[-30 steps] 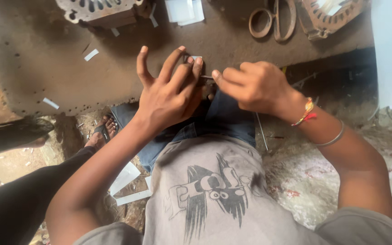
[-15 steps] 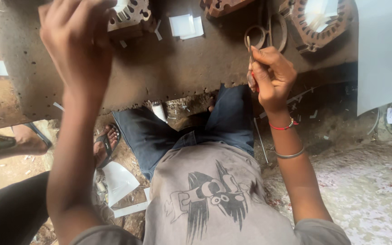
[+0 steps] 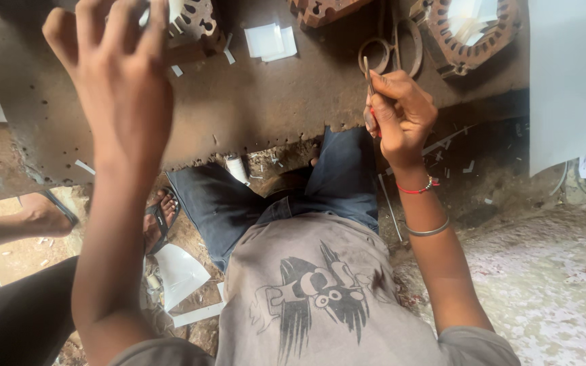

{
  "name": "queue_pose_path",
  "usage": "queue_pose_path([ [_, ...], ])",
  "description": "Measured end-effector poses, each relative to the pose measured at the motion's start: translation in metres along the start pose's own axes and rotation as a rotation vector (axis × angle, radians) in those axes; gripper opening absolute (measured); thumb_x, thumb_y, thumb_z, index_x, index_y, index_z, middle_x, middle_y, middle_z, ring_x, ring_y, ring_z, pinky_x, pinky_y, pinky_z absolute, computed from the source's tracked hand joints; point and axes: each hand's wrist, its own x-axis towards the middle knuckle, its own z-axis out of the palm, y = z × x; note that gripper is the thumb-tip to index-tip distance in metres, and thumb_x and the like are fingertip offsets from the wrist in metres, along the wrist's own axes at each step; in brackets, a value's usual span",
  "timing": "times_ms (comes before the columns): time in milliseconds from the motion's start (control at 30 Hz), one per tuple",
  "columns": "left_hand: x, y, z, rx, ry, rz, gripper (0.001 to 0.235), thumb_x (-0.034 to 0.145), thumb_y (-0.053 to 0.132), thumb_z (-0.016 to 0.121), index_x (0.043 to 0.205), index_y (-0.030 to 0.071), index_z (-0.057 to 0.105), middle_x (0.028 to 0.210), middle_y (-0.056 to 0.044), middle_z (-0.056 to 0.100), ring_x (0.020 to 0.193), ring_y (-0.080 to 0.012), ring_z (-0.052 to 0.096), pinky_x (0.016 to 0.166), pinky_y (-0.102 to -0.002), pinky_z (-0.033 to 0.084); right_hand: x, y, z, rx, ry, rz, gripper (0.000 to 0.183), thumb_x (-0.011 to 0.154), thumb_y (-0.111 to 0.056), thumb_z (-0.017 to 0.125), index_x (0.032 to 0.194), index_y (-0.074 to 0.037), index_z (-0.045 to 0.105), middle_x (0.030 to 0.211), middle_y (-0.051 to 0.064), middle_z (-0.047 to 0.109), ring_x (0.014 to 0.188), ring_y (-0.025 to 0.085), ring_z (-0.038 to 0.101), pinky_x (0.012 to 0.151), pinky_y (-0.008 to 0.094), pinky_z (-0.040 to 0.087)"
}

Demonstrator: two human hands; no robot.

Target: The person places small rectangular insulation sheets into the slots of motor stators using a thin metal tool to seat them firmly.

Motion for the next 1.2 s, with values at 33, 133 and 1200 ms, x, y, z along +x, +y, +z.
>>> queue_pose_path([
  [33, -0.005, 0.009, 0.004, -0.009, -0.012, -0.018, 0.06, 0.081, -0.015, 0.06, 0.134, 0.011, 0.068, 0.134, -0.008, 0.063, 0.129, -0.0255, 0.054, 0.108, -0.044, 0.038, -0.001, 0.0, 0.0, -0.002, 0.002, 0.003, 0.019, 0.111, 0.006, 0.057, 0.127, 0.002, 0.066, 0.101, 0.008, 0.061, 0.062, 0.008, 0.055, 0.049, 0.02, 0.042],
  [133, -0.012, 0.046, 0.02, -0.203, -0.09, -0.008, 0.061, 0.084, -0.009, 0.064, 0.143, 0.008, 0.067, 0.139, -0.013, 0.061, 0.137, -0.0308, 0.051, 0.119, -0.05, 0.032, 0.0, -0.002, 0.001, -0.001, 0.011, 0.001, 0.019, 0.111, 0.006, 0.057, 0.128, 0.002, 0.066, 0.102, 0.008, 0.062, 0.061, 0.008, 0.055, 0.049, 0.02, 0.042],
  [1200, -0.049, 0.098, 0.018, -0.478, -0.214, 0.166, 0.049, 0.094, 0.013, 0.069, 0.143, 0.007, 0.067, 0.129, -0.004, 0.067, 0.147, -0.0246, 0.051, 0.124, -0.067, 0.006, 0.01, -0.043, 0.045, -1.234, -0.453, -0.395, 0.037, 0.085, 0.002, 0.063, 0.12, 0.0, 0.074, 0.083, 0.003, 0.058, 0.062, 0.019, 0.053, 0.053, 0.031, 0.047],
])
